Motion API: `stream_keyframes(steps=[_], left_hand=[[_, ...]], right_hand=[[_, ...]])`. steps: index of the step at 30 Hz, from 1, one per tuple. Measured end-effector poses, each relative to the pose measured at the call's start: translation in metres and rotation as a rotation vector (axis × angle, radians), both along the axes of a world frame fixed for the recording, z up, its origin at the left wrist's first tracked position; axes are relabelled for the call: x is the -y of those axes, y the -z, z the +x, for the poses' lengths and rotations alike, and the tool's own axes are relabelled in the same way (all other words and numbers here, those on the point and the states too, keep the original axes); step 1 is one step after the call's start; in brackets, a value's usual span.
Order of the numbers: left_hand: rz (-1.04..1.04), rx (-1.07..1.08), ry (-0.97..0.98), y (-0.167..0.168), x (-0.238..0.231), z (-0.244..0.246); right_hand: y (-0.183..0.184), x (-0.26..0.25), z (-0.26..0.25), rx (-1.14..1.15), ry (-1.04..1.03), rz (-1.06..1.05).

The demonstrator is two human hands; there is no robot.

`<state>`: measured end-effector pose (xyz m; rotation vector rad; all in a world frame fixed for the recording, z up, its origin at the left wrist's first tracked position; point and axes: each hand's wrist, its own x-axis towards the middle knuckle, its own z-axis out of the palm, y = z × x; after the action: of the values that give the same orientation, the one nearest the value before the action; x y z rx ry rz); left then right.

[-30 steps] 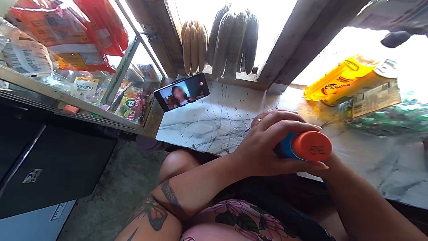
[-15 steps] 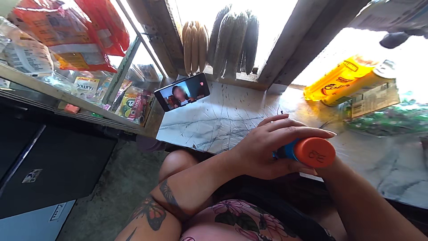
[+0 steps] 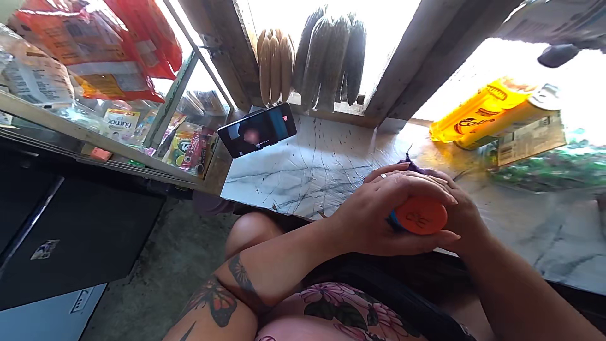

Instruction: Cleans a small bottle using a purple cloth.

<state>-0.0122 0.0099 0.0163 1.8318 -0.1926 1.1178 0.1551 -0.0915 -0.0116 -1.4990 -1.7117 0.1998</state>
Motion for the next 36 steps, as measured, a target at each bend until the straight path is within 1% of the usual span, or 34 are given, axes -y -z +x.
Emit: stream_keyframes(steps=[7,17,20,30,36], left_hand=[[-0.076,0.003,0.027,0.003,-0.003,-0.001],[-0.089,0.010,0.028,0.002,-0.005,-0.001],[-0.102,0.027,0.032,0.001,-0.005,0.000],[-0.127,0.040,0.043,0.001,-0.005,0.000],[-0.149,0.095,0.046,0.006,-0.006,0.003]], right_hand=[[-0.007,-0.008,0.007,-0.012,-0.073,-0.087],[-0.010,-0.012,0.017,-0.011,-0.148,-0.117],[-0.012,-0.012,0.019,-0.027,-0.139,-0.160],[-0.009,-0.010,0.019,-0.013,-0.125,-0.166],[-0.008,-0.011,0.015,0.010,-0.084,-0.186]])
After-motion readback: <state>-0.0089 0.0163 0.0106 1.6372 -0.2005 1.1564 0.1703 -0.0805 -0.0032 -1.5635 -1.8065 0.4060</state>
